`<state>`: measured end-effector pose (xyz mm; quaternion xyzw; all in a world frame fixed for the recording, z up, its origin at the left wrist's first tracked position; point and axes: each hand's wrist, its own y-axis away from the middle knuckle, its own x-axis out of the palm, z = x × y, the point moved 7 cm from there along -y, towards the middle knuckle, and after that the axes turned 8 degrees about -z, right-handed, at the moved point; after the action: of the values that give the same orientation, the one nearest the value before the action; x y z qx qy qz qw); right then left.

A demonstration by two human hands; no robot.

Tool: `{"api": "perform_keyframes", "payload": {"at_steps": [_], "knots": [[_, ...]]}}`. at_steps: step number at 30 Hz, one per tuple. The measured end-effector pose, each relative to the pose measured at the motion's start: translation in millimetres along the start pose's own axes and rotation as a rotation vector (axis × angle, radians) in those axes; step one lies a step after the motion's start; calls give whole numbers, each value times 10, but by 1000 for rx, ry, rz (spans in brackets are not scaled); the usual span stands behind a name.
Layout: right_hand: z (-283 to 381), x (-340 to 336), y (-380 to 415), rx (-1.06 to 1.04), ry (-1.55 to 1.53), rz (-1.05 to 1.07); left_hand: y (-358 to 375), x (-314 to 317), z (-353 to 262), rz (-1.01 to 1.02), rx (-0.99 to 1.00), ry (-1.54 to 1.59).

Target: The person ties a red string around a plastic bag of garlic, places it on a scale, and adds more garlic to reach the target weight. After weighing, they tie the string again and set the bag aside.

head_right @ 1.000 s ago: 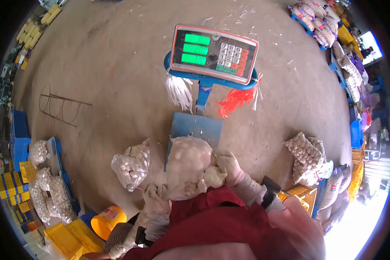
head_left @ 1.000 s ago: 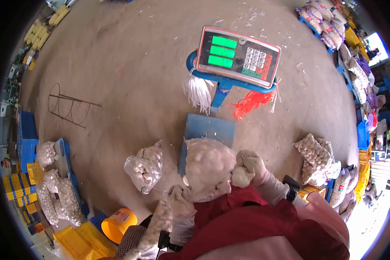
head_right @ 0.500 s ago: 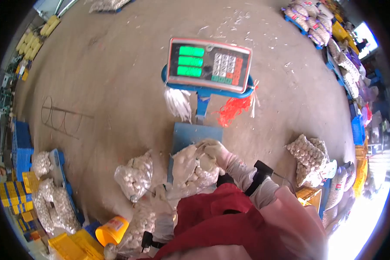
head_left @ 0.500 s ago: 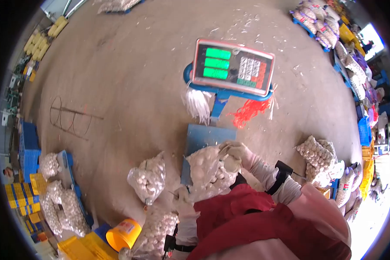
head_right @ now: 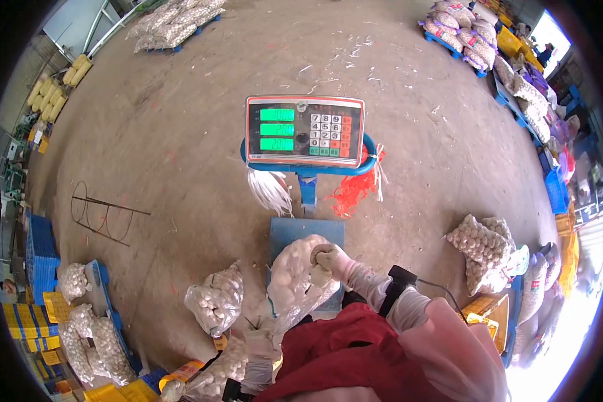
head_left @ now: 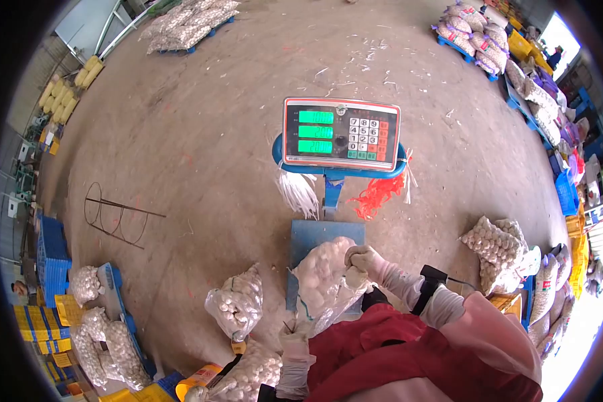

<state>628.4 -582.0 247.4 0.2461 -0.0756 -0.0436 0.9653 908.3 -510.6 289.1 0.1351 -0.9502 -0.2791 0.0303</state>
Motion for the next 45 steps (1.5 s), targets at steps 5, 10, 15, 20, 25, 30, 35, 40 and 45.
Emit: {"api": "perform_keyframes", "payload": {"at_steps": [5,10,15,20,25,30,35,40,45], "knots": [[-149,195,137,-15,79,125,-31,-339,552,108,220,-224],[-66,340,306,65,-19,137,76,-471,480,-3,-74,93],[264,375,309,-32,-132,144,7,-377,144,-38,312,-223],[183,165,185,-365,73,438,-23,-283,77,130,347,-126],[4,-176,-190,-36,-224,376,-244,101,-232,181,275,130],[-333,-103,-930,-561,684,346,-961,697,671,297,-117,45],[-466,-302,-385,76,25,60,-759,364,972,251,-250,230],[-295,114,254,51,54,315,-167,-450,1090,55,-234,232],[-456,316,369,120,5,287,190,-741,1306,-191,-267,153]]}}
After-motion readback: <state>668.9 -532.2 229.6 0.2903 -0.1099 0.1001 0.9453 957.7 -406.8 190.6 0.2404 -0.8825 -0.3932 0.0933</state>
